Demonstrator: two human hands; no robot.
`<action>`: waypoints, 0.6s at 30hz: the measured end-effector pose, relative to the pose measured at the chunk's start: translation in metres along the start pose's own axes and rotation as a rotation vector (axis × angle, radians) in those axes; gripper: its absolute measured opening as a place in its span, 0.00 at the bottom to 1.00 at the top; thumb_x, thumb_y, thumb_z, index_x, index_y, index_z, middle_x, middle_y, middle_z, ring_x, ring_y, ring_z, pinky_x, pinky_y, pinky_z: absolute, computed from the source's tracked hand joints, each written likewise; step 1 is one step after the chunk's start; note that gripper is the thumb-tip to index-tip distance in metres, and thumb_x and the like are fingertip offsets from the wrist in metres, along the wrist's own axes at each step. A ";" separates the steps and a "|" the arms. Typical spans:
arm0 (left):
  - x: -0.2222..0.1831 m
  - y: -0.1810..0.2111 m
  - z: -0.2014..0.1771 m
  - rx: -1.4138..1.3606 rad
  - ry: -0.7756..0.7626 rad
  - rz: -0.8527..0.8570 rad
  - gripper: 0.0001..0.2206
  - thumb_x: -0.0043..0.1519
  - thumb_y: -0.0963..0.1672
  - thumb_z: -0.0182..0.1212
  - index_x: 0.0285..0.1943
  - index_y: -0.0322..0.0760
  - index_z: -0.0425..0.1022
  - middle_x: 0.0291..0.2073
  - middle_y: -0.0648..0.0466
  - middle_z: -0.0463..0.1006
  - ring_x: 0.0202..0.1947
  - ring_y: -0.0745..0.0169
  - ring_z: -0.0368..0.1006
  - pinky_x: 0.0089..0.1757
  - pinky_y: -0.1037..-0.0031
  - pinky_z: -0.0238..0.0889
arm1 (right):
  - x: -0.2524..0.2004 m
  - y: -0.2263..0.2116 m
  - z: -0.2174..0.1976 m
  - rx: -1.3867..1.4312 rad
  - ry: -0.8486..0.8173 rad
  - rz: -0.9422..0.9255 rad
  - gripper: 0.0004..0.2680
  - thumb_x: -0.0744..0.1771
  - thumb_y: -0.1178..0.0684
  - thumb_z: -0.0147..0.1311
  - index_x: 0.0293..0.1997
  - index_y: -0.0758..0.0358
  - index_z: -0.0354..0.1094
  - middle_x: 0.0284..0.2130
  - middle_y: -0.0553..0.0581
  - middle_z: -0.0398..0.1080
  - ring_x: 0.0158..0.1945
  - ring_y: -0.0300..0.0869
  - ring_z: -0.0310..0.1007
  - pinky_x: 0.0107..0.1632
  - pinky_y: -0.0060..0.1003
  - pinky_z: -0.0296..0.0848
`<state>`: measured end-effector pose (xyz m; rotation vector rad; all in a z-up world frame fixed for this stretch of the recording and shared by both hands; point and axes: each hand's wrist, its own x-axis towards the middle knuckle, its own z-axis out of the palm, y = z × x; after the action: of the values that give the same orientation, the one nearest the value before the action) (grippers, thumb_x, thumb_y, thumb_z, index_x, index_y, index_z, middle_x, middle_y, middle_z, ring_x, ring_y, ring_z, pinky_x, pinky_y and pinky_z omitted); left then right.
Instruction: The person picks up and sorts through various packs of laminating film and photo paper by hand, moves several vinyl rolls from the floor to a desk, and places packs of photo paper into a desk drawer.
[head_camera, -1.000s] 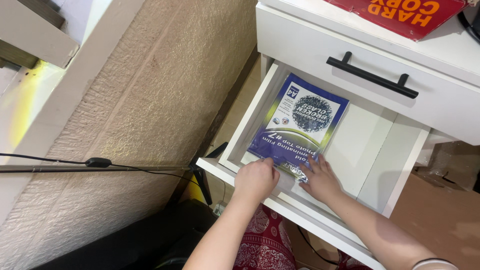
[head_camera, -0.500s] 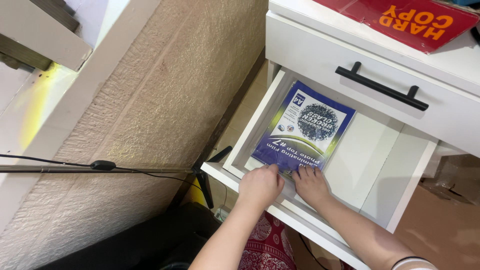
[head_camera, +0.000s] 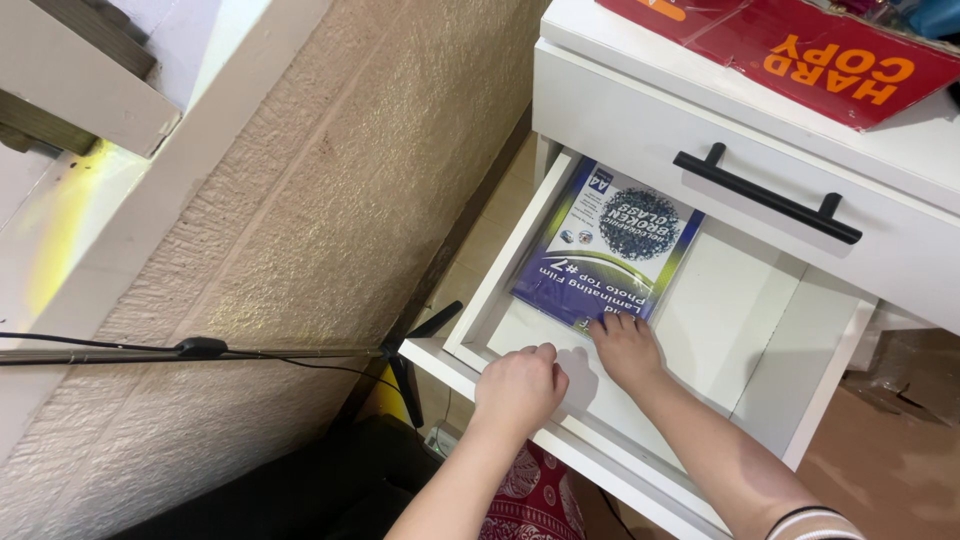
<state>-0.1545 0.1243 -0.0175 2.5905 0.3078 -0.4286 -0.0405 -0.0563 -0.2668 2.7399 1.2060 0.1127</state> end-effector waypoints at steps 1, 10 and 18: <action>0.001 -0.001 0.001 0.004 -0.004 0.006 0.08 0.56 0.45 0.49 0.34 0.38 0.72 0.22 0.52 0.73 0.28 0.56 0.74 0.34 0.68 0.69 | -0.001 0.000 0.001 0.002 -0.021 0.006 0.08 0.63 0.51 0.44 0.45 0.49 0.64 0.41 0.56 0.66 0.50 0.47 0.65 0.50 0.45 0.64; 0.000 0.000 0.000 0.011 -0.004 0.009 0.08 0.56 0.45 0.49 0.33 0.37 0.71 0.21 0.52 0.73 0.27 0.57 0.74 0.33 0.68 0.69 | 0.000 -0.003 -0.035 -0.079 0.194 -0.086 0.06 0.63 0.52 0.44 0.39 0.51 0.65 0.41 0.58 0.65 0.50 0.49 0.64 0.52 0.54 0.59; -0.001 -0.001 0.002 0.011 0.020 0.017 0.08 0.56 0.45 0.48 0.33 0.37 0.72 0.21 0.52 0.73 0.26 0.57 0.74 0.33 0.68 0.69 | 0.008 -0.011 -0.042 0.003 0.014 0.000 0.10 0.62 0.53 0.45 0.46 0.49 0.63 0.49 0.57 0.62 0.56 0.51 0.59 0.55 0.59 0.54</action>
<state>-0.1565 0.1240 -0.0194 2.6078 0.2907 -0.3996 -0.0484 -0.0390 -0.2269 2.7468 1.2102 0.1301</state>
